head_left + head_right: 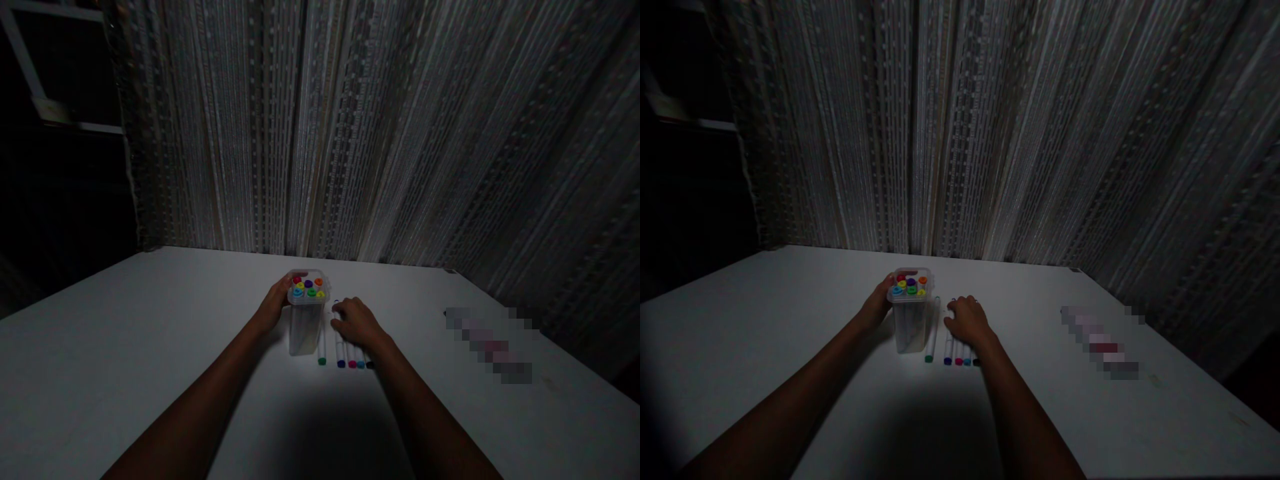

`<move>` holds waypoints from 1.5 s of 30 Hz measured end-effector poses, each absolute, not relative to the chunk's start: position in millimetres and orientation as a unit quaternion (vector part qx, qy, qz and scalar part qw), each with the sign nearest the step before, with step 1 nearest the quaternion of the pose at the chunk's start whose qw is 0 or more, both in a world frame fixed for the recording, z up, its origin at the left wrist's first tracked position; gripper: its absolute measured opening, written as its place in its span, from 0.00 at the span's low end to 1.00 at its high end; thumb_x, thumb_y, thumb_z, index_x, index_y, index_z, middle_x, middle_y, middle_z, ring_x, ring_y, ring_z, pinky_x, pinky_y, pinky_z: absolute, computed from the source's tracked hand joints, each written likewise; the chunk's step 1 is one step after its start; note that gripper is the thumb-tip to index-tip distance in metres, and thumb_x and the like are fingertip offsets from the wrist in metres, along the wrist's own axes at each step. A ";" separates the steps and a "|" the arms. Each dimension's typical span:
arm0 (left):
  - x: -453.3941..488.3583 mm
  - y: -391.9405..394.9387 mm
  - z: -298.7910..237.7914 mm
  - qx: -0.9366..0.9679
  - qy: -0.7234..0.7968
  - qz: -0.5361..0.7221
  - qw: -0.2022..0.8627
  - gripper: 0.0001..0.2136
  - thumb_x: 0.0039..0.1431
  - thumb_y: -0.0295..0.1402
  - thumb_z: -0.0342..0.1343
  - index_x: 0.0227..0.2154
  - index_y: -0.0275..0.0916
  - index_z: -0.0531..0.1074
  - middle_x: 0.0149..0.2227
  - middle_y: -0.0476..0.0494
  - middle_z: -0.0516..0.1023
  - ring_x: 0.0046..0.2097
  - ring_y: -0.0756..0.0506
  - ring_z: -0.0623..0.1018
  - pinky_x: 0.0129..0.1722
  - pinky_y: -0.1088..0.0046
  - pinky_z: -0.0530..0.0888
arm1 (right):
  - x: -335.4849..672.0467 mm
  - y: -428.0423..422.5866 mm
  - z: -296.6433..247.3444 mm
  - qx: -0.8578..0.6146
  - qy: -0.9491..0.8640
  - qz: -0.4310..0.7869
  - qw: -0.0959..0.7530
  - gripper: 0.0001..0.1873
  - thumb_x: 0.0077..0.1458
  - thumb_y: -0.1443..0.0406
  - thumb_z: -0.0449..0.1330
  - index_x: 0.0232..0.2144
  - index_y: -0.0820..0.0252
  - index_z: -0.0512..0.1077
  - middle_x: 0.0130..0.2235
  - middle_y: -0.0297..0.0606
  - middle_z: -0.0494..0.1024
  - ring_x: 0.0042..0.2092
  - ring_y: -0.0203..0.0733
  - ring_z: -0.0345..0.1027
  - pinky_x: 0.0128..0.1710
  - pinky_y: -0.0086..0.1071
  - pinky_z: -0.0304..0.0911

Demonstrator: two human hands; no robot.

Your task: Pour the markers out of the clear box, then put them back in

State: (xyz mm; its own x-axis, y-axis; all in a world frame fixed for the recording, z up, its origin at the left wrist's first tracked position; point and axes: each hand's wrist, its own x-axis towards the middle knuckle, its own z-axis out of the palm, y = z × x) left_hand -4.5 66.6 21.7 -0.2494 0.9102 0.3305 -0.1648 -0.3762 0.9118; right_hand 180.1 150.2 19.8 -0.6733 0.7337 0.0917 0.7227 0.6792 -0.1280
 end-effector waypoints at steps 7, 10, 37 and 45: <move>-2.5 65.0 24.7 0.466 0.403 0.686 0.387 0.29 0.49 0.58 0.53 0.43 0.37 0.73 0.41 0.38 0.81 0.46 0.36 0.78 0.45 0.62 0.72 | 180.9 151.4 17.8 -0.395 -0.915 0.044 0.075 0.18 0.55 0.63 0.55 0.47 0.60 0.74 0.41 0.42 0.76 0.46 0.45 0.64 0.44 0.32 0.55; -2.7 65.1 24.8 0.466 0.402 0.686 0.389 0.29 0.49 0.58 0.53 0.43 0.37 0.73 0.41 0.39 0.81 0.45 0.36 0.78 0.44 0.63 0.72 | 179.9 148.8 18.9 -0.400 -0.910 0.051 0.097 0.18 0.57 0.62 0.54 0.48 0.62 0.73 0.41 0.43 0.76 0.45 0.44 0.64 0.44 0.31 0.55; -3.0 64.5 24.4 0.472 0.386 0.697 0.376 0.27 0.50 0.56 0.54 0.42 0.37 0.74 0.40 0.40 0.81 0.44 0.38 0.79 0.45 0.63 0.72 | 175.4 138.1 24.0 -0.307 -0.944 0.084 0.089 0.14 0.55 0.65 0.57 0.42 0.63 0.76 0.39 0.43 0.75 0.44 0.44 0.64 0.44 0.32 0.55; -2.8 63.0 25.8 0.479 0.395 0.691 0.371 0.28 0.50 0.57 0.53 0.43 0.37 0.74 0.40 0.40 0.81 0.44 0.37 0.78 0.44 0.63 0.72 | 175.9 139.5 22.1 -0.310 -0.942 0.089 0.091 0.13 0.53 0.67 0.57 0.41 0.62 0.76 0.40 0.42 0.75 0.44 0.42 0.64 0.44 0.31 0.55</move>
